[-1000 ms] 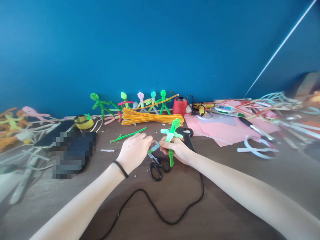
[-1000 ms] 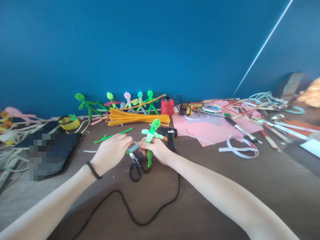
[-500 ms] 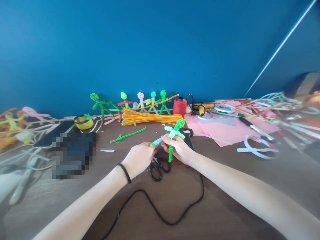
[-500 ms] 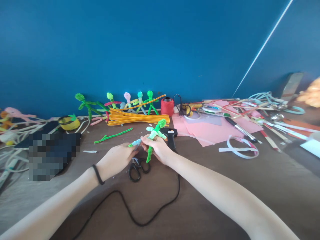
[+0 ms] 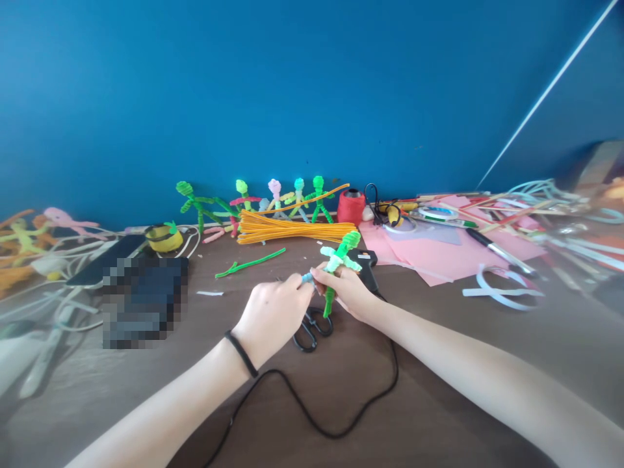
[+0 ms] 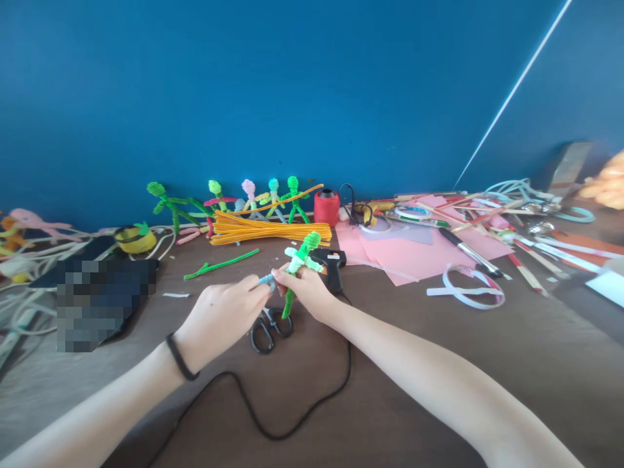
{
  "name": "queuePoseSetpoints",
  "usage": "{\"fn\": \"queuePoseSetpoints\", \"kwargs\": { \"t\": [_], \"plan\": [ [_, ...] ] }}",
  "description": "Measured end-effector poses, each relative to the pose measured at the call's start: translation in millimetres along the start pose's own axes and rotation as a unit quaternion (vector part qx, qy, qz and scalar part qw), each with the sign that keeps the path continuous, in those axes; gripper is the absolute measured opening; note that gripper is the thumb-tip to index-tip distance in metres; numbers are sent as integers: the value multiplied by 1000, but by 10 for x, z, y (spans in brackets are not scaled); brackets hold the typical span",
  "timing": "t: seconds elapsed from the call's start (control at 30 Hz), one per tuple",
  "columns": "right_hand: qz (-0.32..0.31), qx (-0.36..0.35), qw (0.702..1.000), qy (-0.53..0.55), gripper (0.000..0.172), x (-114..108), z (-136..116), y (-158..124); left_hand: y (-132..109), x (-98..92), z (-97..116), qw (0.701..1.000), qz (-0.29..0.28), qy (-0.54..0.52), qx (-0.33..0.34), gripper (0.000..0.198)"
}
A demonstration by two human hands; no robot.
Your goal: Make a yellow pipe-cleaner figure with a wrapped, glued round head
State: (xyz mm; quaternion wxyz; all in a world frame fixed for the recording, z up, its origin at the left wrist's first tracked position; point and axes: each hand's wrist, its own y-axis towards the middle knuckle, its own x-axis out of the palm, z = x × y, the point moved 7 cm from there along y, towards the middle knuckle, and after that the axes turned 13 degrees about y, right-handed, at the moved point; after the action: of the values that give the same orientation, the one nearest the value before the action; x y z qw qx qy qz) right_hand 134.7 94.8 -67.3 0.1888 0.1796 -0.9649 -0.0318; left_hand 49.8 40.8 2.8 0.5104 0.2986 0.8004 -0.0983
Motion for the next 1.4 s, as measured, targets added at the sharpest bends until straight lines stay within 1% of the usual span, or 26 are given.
{"fn": "queuePoseSetpoints", "kwargs": {
  "t": [0.1, 0.2, 0.3, 0.4, 0.47, 0.53, 0.63, 0.8, 1.0, 1.07, 1.2, 1.4],
  "plan": [
    [-2, 10, 1000, 19, 29, -1, 17, 5, 15, 25, -25, 999, -17, -19, -19, 26],
    [2, 19, 999, 29, 26, -2, 30, 5, 41, 113, 0, 997, -55, -53, 8, 26],
    [20, 41, 997, 64, 28, -9, 47, -2, 61, 175, -19, 994, -79, -72, 20, 24],
    [64, 65, 988, 127, 29, -35, 68, -17, 70, 158, -62, 994, -78, -68, 18, 23],
    [88, 67, 982, 152, 28, -50, 70, -25, 70, 128, -83, 995, -74, -60, 12, 23],
    [100, 63, 980, 158, 28, -60, 68, -27, 70, 105, -88, 996, -70, -52, 8, 23],
    [110, 66, 982, 137, 28, -82, 87, -22, 73, 93, -85, 997, -60, -36, 11, 25],
    [90, 50, 993, 55, 30, -92, 91, 2, 83, 53, -100, 999, 11, -40, 26, 25],
    [33, 36, 998, -49, 27, -30, 68, -11, 100, 11, -122, 997, 56, -36, 37, 23],
    [13, 41, 997, -60, 27, -1, 61, -26, 112, 8, -156, 997, 59, -37, 24, 23],
    [-30, 66, 997, -42, 27, 71, 55, -54, 135, 47, -243, 997, 52, -50, -19, 23],
    [-24, 81, 996, -12, 25, 77, 41, -55, 155, 133, -319, 995, 24, -72, -61, 26]
  ]
}}
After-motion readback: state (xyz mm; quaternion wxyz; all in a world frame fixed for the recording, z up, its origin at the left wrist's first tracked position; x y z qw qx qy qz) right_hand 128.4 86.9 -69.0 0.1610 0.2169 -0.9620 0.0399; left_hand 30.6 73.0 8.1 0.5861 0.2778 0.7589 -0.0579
